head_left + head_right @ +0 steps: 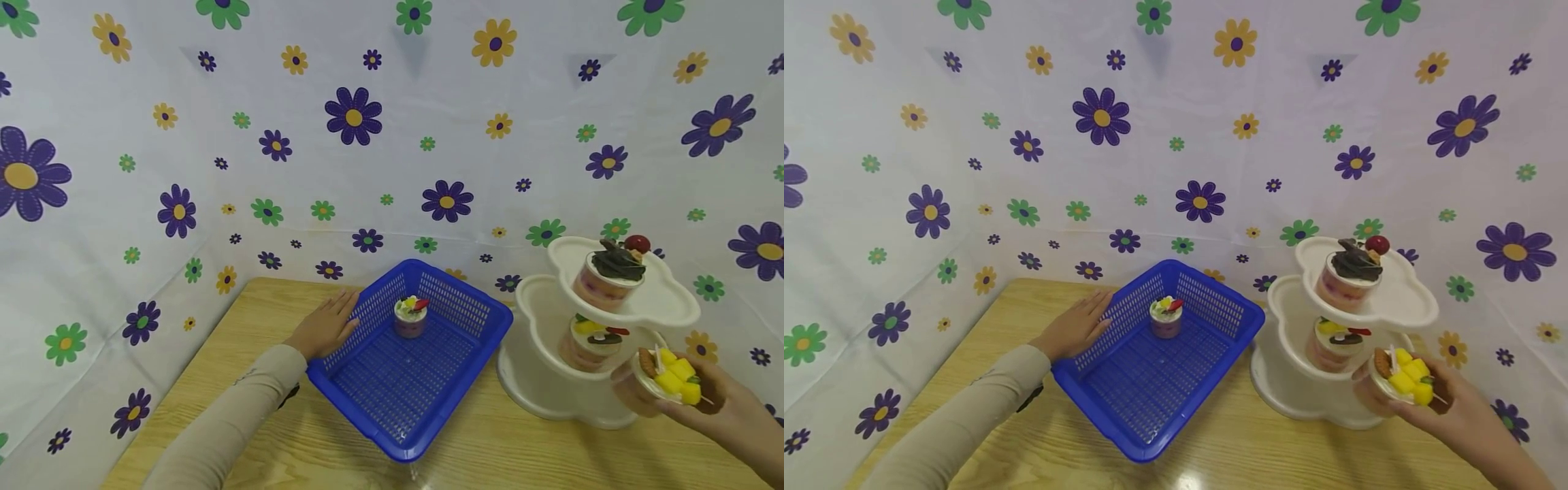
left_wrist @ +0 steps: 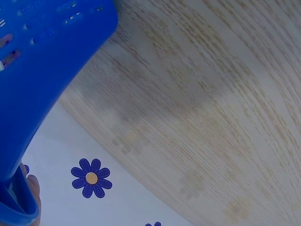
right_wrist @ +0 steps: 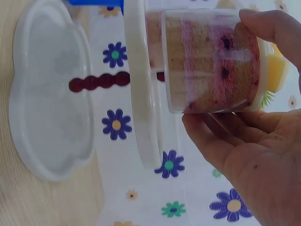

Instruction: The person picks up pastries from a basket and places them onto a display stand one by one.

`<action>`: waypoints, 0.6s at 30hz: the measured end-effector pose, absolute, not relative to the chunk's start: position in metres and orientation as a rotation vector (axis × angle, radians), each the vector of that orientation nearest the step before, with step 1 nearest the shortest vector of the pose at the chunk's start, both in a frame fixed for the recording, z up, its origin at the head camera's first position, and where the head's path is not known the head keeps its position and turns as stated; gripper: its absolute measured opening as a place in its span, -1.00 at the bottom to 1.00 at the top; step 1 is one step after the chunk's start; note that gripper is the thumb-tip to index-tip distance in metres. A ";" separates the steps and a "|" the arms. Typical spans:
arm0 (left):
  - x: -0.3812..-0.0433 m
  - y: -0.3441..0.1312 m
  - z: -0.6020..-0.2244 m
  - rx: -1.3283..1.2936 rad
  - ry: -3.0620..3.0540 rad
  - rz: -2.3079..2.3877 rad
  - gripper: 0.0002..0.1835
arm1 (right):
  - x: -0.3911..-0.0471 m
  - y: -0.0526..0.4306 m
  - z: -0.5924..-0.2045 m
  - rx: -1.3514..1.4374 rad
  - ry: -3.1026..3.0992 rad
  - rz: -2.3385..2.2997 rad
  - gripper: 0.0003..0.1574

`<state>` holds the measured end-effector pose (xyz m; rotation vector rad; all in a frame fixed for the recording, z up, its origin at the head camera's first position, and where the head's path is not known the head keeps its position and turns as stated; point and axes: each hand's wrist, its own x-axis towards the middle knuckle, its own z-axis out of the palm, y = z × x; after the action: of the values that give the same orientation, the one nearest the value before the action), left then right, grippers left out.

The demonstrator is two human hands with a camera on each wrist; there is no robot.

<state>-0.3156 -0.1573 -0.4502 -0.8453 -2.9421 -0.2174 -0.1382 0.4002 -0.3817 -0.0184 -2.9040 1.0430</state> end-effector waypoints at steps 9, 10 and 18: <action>-0.314 -0.157 -0.450 -0.828 -2.953 -0.234 -0.35 | -0.145 0.412 -0.383 -0.264 -2.888 1.061 0.13; -0.314 -0.158 -0.451 -0.829 -2.948 -0.239 -0.36 | -0.146 0.412 -0.383 -0.285 -2.885 1.058 0.13; -0.313 -0.159 -0.450 -0.843 -2.920 -0.248 -0.37 | -0.156 0.410 -0.383 -0.320 -2.884 1.134 0.20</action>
<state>-0.3130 -0.1587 -0.4502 -0.8426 -2.9198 -0.2475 -0.1555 0.4096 -0.3829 -0.3196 -2.8841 1.1341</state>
